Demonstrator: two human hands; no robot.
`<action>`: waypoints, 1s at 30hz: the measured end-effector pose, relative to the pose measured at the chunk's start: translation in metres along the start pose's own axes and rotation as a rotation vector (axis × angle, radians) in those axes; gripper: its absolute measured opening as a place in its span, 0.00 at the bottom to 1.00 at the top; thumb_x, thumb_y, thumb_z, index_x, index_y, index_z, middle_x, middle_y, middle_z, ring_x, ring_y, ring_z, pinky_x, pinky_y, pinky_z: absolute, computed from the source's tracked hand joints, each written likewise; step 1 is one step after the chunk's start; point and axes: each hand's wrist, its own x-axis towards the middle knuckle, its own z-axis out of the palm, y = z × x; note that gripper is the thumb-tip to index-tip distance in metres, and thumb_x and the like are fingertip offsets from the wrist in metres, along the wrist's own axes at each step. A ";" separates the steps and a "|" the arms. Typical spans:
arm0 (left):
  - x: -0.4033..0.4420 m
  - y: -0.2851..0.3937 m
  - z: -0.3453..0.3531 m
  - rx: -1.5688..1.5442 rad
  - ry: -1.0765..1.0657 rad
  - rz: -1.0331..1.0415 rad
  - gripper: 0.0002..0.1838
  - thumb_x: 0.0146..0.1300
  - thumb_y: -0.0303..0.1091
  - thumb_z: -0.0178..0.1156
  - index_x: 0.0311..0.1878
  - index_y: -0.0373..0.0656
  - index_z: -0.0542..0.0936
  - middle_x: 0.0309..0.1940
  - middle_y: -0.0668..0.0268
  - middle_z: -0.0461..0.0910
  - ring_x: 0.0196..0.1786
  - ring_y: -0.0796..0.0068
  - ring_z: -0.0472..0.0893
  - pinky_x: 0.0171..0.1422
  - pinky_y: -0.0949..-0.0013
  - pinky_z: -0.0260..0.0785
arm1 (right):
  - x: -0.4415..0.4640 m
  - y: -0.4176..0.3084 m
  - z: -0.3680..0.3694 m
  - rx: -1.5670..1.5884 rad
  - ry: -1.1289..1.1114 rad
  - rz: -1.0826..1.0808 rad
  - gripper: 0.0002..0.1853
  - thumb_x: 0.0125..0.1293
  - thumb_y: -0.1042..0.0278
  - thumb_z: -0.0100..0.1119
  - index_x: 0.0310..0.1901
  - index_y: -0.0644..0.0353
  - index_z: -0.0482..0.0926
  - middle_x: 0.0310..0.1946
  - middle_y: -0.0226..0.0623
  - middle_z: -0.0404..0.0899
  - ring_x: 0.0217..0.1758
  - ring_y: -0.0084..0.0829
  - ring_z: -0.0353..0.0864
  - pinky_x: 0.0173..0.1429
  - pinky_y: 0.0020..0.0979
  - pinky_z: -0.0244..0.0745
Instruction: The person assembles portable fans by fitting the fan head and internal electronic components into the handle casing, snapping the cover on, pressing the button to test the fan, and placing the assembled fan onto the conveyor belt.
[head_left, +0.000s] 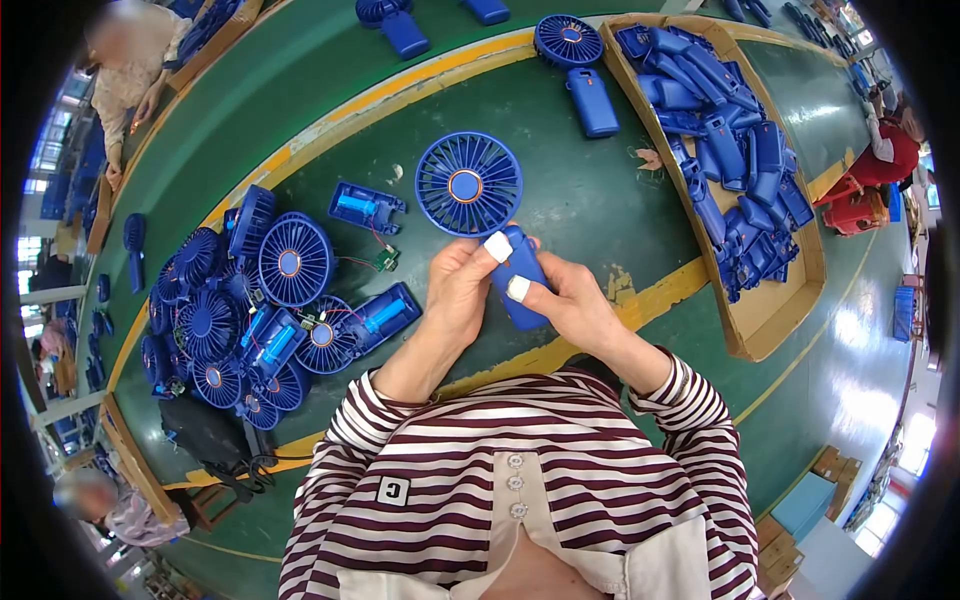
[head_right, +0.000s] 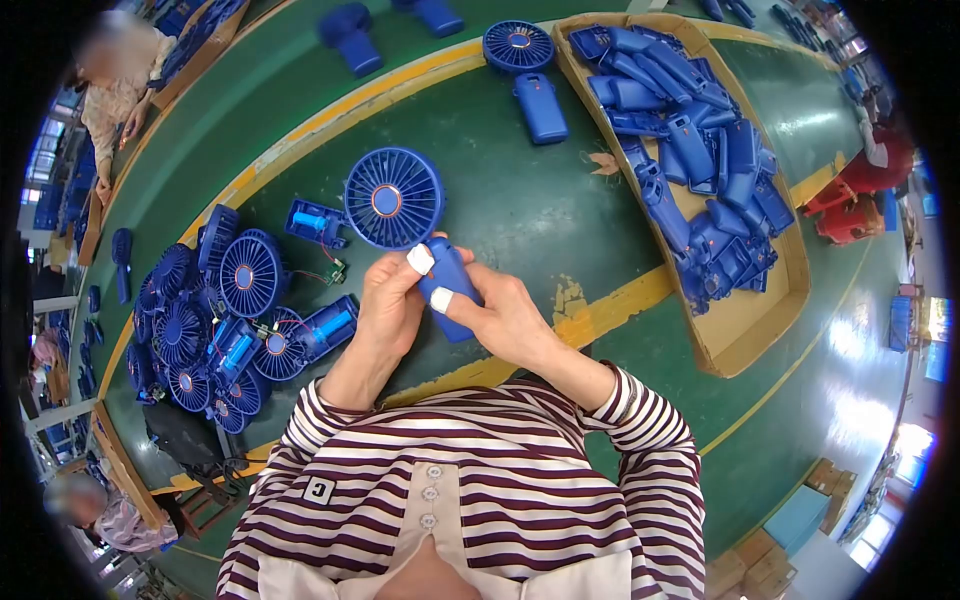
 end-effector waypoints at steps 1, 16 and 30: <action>0.000 0.000 0.000 -0.002 0.013 -0.005 0.16 0.61 0.35 0.55 0.45 0.30 0.74 0.39 0.50 0.79 0.43 0.66 0.79 0.53 0.66 0.69 | 0.000 -0.001 -0.001 0.000 0.000 0.000 0.17 0.59 0.60 0.56 0.38 0.71 0.73 0.25 0.40 0.75 0.28 0.25 0.75 0.33 0.28 0.71; 0.000 0.002 -0.003 0.071 0.005 0.028 0.13 0.58 0.29 0.58 0.45 0.32 0.74 0.42 0.57 0.79 0.34 0.77 0.79 0.27 0.80 0.71 | 0.010 0.008 0.007 0.272 -0.037 0.060 0.15 0.60 0.69 0.58 0.46 0.67 0.71 0.34 0.35 0.77 0.33 0.24 0.79 0.39 0.24 0.75; 0.004 -0.005 -0.011 0.122 0.015 0.030 0.14 0.53 0.22 0.58 0.44 0.31 0.75 0.39 0.58 0.80 0.30 0.77 0.79 0.26 0.76 0.73 | 0.014 0.012 0.011 0.240 0.003 0.092 0.13 0.57 0.73 0.56 0.43 0.68 0.71 0.34 0.35 0.76 0.32 0.23 0.77 0.38 0.25 0.76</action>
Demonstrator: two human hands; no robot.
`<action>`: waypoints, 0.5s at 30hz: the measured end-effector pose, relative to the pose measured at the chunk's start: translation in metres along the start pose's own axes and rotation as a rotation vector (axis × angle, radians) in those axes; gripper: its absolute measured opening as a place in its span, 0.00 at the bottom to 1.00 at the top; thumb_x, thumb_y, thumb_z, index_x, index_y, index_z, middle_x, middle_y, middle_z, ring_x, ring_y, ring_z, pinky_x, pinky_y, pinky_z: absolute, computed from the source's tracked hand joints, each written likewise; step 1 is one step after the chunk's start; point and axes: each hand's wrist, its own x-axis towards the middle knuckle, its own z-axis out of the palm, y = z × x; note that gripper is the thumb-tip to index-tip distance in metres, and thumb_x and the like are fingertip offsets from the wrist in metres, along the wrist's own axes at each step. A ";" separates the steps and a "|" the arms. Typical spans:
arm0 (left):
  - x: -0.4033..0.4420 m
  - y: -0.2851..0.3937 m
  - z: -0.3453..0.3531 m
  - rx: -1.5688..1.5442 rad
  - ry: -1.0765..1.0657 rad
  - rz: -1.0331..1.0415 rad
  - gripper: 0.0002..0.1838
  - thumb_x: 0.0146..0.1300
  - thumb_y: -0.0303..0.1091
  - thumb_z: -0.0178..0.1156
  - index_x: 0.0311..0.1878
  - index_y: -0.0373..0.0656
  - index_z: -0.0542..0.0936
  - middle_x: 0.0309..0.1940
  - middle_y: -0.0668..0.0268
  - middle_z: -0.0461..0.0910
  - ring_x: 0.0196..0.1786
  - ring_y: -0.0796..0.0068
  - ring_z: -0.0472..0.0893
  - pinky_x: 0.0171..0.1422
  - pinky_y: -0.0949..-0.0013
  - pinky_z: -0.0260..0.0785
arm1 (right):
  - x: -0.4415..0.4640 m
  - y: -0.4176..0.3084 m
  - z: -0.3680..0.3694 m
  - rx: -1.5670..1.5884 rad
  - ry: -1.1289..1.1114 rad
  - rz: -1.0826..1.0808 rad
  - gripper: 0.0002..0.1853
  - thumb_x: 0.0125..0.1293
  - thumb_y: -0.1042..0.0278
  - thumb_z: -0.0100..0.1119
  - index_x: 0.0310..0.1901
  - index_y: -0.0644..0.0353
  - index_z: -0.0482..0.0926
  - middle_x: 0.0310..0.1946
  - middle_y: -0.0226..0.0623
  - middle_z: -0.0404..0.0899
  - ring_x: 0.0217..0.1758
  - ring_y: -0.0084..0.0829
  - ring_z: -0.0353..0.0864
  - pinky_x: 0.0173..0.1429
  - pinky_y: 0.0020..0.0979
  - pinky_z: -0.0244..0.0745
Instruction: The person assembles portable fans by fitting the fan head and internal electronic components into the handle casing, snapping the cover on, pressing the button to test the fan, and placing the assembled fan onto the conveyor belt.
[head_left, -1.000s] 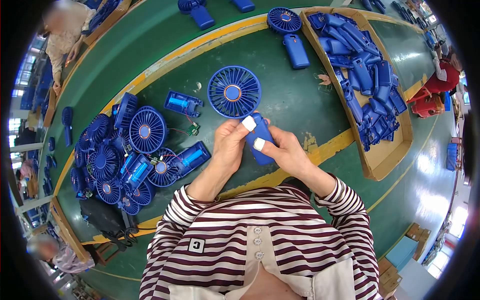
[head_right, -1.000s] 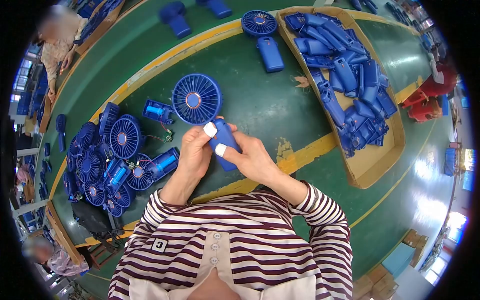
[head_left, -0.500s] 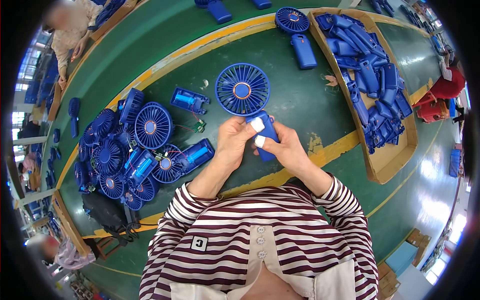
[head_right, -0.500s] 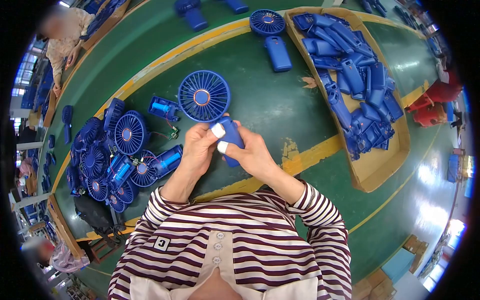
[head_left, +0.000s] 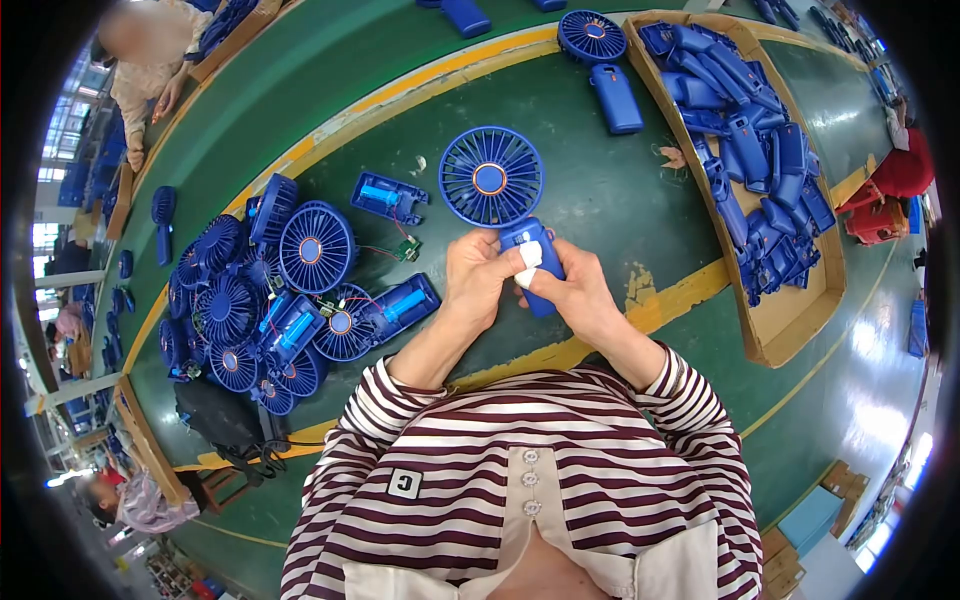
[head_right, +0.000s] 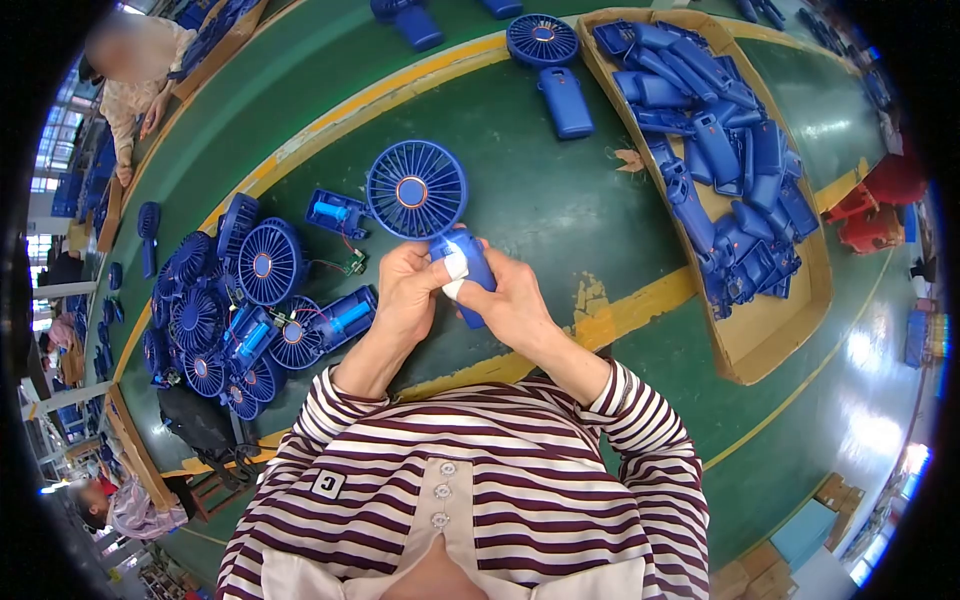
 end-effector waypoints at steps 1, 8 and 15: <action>0.002 -0.003 -0.002 0.008 0.005 0.008 0.15 0.53 0.22 0.58 0.46 0.31 0.74 0.40 0.57 0.80 0.31 0.75 0.80 0.26 0.75 0.73 | 0.000 -0.003 0.001 -0.004 0.015 0.038 0.12 0.57 0.74 0.56 0.42 0.68 0.72 0.32 0.34 0.76 0.32 0.22 0.77 0.37 0.24 0.75; 0.023 -0.003 -0.009 -0.298 -0.227 -0.008 0.25 0.53 0.30 0.59 0.54 0.33 0.67 0.49 0.51 0.74 0.55 0.56 0.72 0.62 0.59 0.64 | -0.001 -0.020 0.003 -0.414 0.177 -0.172 0.20 0.50 0.65 0.61 0.43 0.67 0.72 0.27 0.48 0.76 0.31 0.41 0.78 0.37 0.34 0.72; 0.027 -0.006 0.002 -0.168 0.276 0.206 0.22 0.61 0.34 0.53 0.56 0.32 0.66 0.45 0.52 0.75 0.44 0.61 0.78 0.48 0.62 0.72 | 0.028 -0.047 0.001 -0.376 0.282 -0.285 0.16 0.52 0.65 0.59 0.41 0.65 0.74 0.27 0.46 0.77 0.31 0.39 0.79 0.36 0.33 0.73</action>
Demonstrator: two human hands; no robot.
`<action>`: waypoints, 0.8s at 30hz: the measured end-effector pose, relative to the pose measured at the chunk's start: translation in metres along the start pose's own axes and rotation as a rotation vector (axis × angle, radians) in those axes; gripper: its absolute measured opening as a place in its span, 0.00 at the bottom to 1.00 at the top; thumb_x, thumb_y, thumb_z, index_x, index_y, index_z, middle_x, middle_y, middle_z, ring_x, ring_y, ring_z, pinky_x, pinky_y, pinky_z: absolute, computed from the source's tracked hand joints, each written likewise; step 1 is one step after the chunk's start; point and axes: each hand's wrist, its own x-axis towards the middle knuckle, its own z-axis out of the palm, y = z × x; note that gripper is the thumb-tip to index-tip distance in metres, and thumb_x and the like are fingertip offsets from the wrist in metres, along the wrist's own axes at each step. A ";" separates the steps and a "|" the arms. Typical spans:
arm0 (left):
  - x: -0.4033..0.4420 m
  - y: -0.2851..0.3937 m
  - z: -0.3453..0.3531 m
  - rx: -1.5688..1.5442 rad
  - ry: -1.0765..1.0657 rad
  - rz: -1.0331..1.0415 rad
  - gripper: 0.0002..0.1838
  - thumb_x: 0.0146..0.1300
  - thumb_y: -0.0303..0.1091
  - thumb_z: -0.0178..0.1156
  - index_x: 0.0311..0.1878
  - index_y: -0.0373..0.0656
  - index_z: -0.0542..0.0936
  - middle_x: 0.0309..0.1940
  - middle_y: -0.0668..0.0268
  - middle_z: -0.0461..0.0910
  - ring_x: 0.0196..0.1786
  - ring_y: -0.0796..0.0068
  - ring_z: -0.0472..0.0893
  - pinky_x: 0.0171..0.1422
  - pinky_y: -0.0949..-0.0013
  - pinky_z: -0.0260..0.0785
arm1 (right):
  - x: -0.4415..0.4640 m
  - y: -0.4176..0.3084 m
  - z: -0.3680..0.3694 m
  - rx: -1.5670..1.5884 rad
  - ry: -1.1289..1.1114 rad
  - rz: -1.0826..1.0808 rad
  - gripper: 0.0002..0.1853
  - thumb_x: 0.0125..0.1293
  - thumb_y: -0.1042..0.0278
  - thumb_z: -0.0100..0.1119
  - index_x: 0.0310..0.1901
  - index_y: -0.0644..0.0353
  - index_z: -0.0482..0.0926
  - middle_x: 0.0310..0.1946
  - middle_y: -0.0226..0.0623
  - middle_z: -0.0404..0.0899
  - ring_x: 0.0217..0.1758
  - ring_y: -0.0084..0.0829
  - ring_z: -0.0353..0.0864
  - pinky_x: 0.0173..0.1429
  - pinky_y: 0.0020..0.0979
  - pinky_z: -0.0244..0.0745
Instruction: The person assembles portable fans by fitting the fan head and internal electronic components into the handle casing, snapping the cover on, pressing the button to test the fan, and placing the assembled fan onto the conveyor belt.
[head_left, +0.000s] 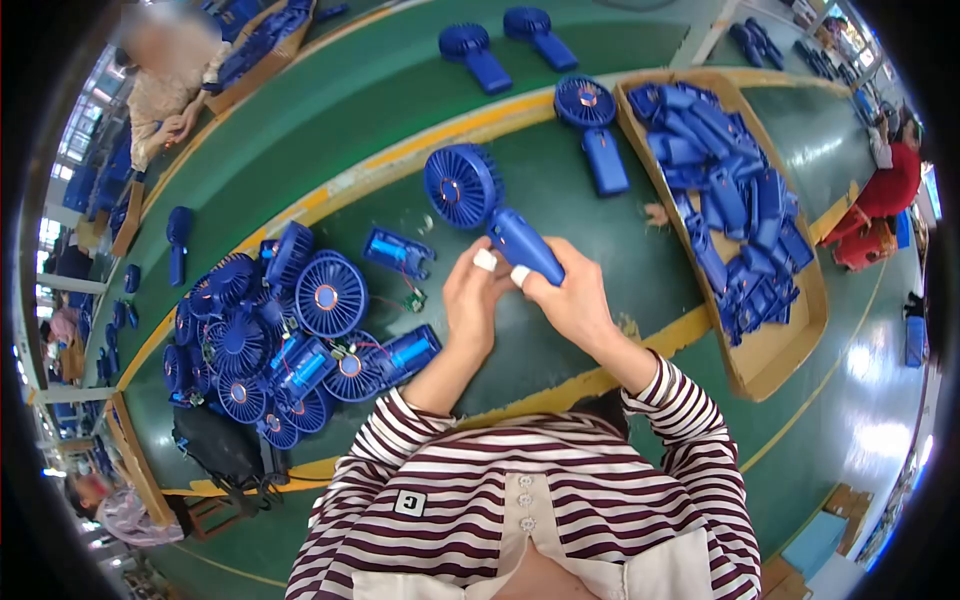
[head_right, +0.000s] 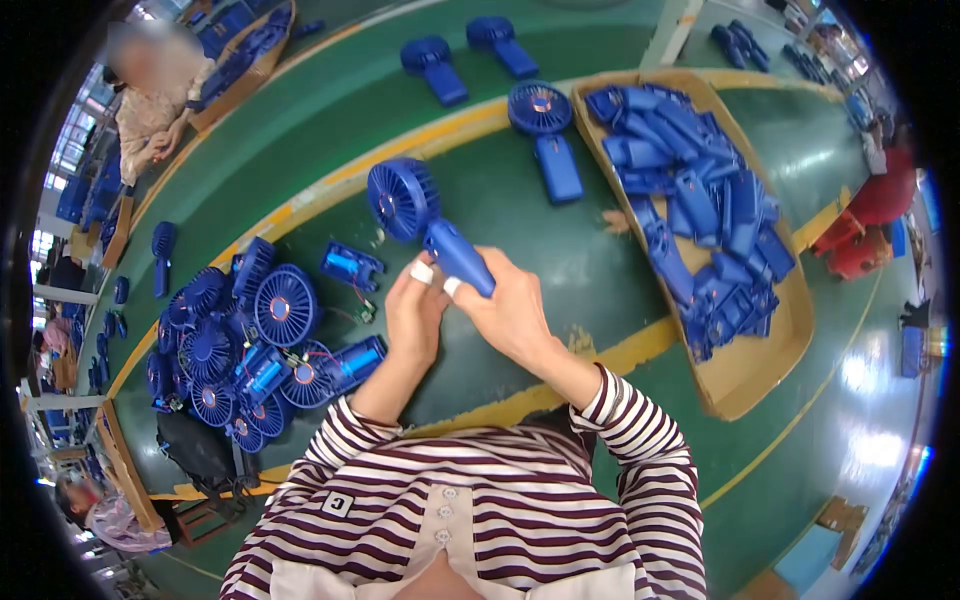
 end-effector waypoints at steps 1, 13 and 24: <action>0.000 -0.001 -0.003 0.151 -0.008 0.059 0.18 0.62 0.35 0.52 0.52 0.34 0.70 0.34 0.57 0.78 0.33 0.70 0.78 0.35 0.72 0.72 | 0.015 -0.011 0.000 -0.106 0.049 -0.161 0.17 0.52 0.65 0.59 0.43 0.63 0.74 0.29 0.48 0.77 0.32 0.43 0.79 0.35 0.36 0.73; -0.006 -0.016 -0.007 0.767 -0.239 0.376 0.06 0.59 0.29 0.53 0.31 0.37 0.78 0.13 0.64 0.73 0.17 0.76 0.75 0.22 0.71 0.65 | 0.262 -0.009 0.142 -0.886 0.360 -0.491 0.24 0.52 0.66 0.59 0.50 0.63 0.67 0.39 0.49 0.69 0.40 0.46 0.74 0.37 0.40 0.76; -0.005 -0.017 -0.006 0.823 -0.233 0.369 0.06 0.59 0.29 0.55 0.32 0.38 0.78 0.12 0.64 0.71 0.16 0.74 0.75 0.22 0.71 0.65 | 0.186 -0.010 0.114 -0.718 0.263 -0.698 0.27 0.49 0.63 0.60 0.50 0.67 0.68 0.46 0.48 0.67 0.47 0.45 0.68 0.48 0.44 0.65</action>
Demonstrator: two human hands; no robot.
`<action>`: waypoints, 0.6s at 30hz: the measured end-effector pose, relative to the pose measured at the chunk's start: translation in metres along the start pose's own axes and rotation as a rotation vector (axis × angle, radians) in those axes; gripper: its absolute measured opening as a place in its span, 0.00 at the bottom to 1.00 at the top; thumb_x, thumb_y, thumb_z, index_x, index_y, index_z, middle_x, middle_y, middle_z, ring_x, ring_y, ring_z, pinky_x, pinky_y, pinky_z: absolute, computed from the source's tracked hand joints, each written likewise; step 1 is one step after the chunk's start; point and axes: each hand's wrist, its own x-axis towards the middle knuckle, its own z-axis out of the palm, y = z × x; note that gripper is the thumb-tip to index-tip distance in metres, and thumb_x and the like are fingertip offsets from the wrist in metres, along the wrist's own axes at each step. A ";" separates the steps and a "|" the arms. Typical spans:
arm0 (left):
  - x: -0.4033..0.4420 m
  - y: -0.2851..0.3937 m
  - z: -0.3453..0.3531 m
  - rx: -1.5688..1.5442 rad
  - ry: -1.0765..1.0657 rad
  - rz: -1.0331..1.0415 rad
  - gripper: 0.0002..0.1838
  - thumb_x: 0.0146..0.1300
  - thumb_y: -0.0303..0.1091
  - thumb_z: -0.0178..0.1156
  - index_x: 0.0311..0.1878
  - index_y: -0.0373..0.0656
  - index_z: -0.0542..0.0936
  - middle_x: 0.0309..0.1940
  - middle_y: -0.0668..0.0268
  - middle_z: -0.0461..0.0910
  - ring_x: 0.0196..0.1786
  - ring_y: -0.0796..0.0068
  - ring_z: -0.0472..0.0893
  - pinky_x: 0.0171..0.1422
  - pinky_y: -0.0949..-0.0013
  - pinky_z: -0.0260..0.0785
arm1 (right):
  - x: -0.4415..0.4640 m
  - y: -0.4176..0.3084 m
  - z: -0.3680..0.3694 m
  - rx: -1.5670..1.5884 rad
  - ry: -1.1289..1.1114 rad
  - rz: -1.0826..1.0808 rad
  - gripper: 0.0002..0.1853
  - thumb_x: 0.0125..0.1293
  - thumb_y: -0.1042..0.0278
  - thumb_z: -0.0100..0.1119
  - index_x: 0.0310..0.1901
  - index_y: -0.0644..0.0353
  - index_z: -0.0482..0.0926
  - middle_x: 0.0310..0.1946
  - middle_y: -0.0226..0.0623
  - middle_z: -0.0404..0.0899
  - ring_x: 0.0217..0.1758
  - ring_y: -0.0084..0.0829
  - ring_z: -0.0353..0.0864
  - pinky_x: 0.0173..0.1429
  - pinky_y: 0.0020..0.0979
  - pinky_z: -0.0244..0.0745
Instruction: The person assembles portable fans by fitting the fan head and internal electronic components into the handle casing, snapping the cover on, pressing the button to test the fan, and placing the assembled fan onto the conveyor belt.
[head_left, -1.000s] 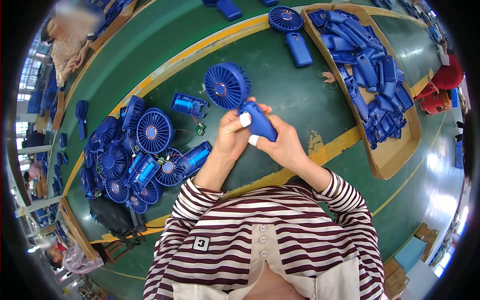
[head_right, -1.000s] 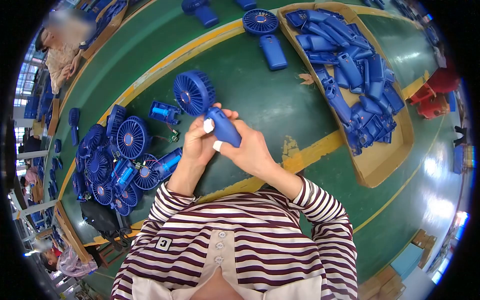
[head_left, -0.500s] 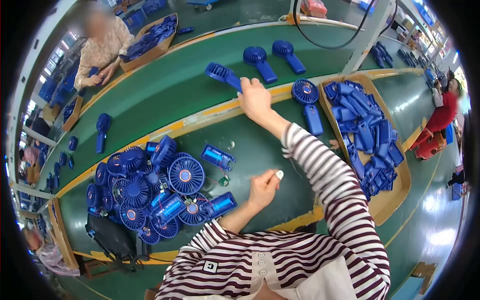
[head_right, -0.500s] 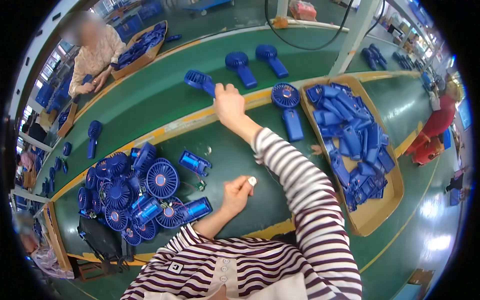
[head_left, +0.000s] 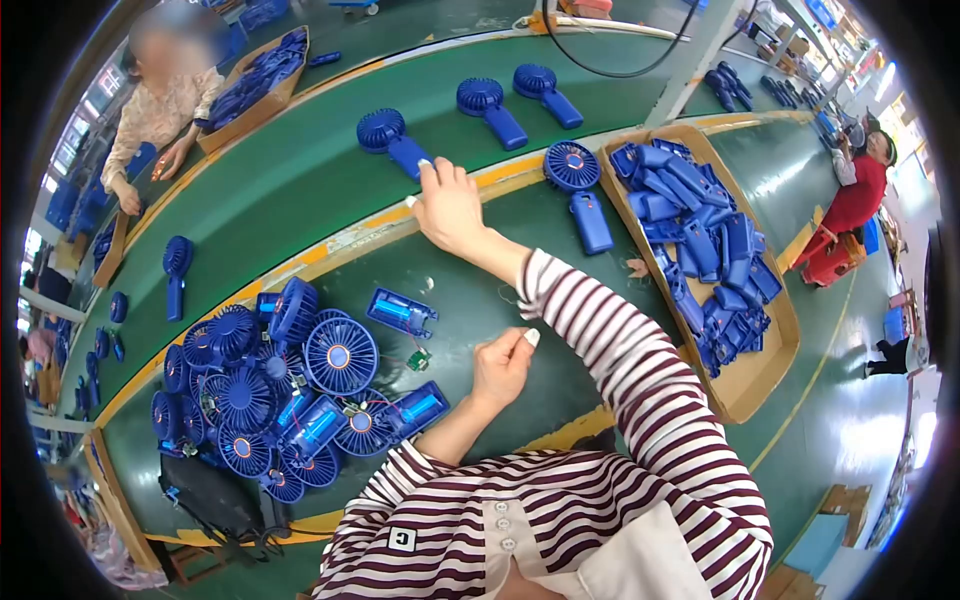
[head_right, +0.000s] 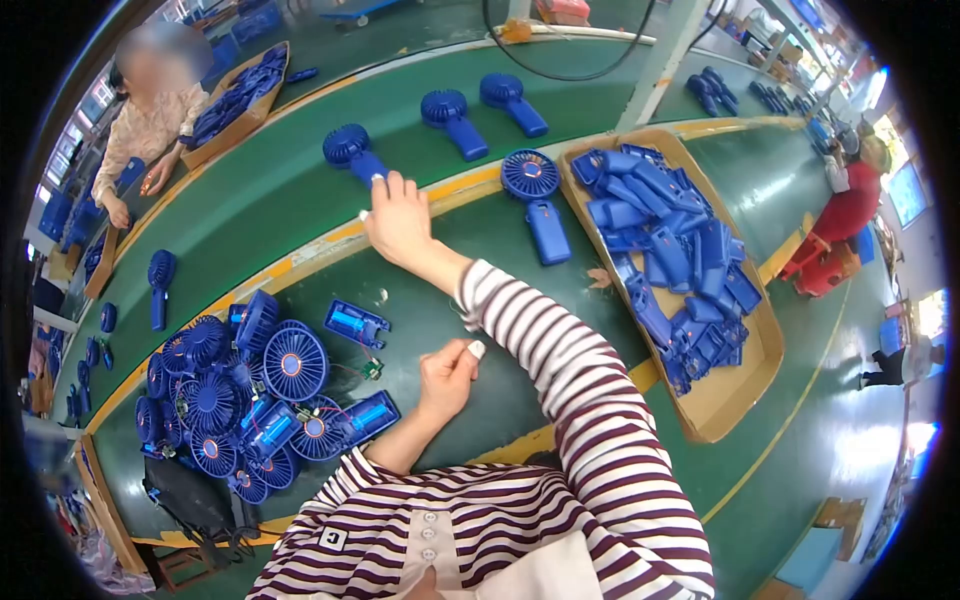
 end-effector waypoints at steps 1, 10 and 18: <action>0.000 -0.001 0.000 -0.011 -0.004 0.011 0.06 0.59 0.29 0.55 0.32 0.38 0.78 0.11 0.65 0.71 0.16 0.75 0.75 0.22 0.71 0.65 | -0.013 0.005 -0.014 0.018 0.010 -0.005 0.27 0.49 0.63 0.59 0.50 0.68 0.67 0.46 0.48 0.66 0.47 0.46 0.68 0.48 0.44 0.65; -0.008 0.050 -0.024 -0.301 -0.255 0.008 0.08 0.57 0.27 0.57 0.39 0.36 0.80 0.25 0.64 0.78 0.28 0.78 0.77 0.33 0.77 0.67 | -0.108 0.067 -0.109 -0.098 -0.009 0.133 0.25 0.53 0.66 0.59 0.53 0.66 0.68 0.51 0.49 0.68 0.52 0.47 0.68 0.53 0.42 0.66; -0.043 0.187 -0.081 -0.872 -0.246 0.251 0.13 0.56 0.36 0.58 0.26 0.33 0.77 0.27 0.57 0.78 0.27 0.67 0.78 0.31 0.70 0.71 | -0.134 0.062 -0.117 -0.048 0.021 0.061 0.21 0.54 0.69 0.58 0.50 0.68 0.70 0.50 0.49 0.69 0.51 0.48 0.68 0.53 0.40 0.65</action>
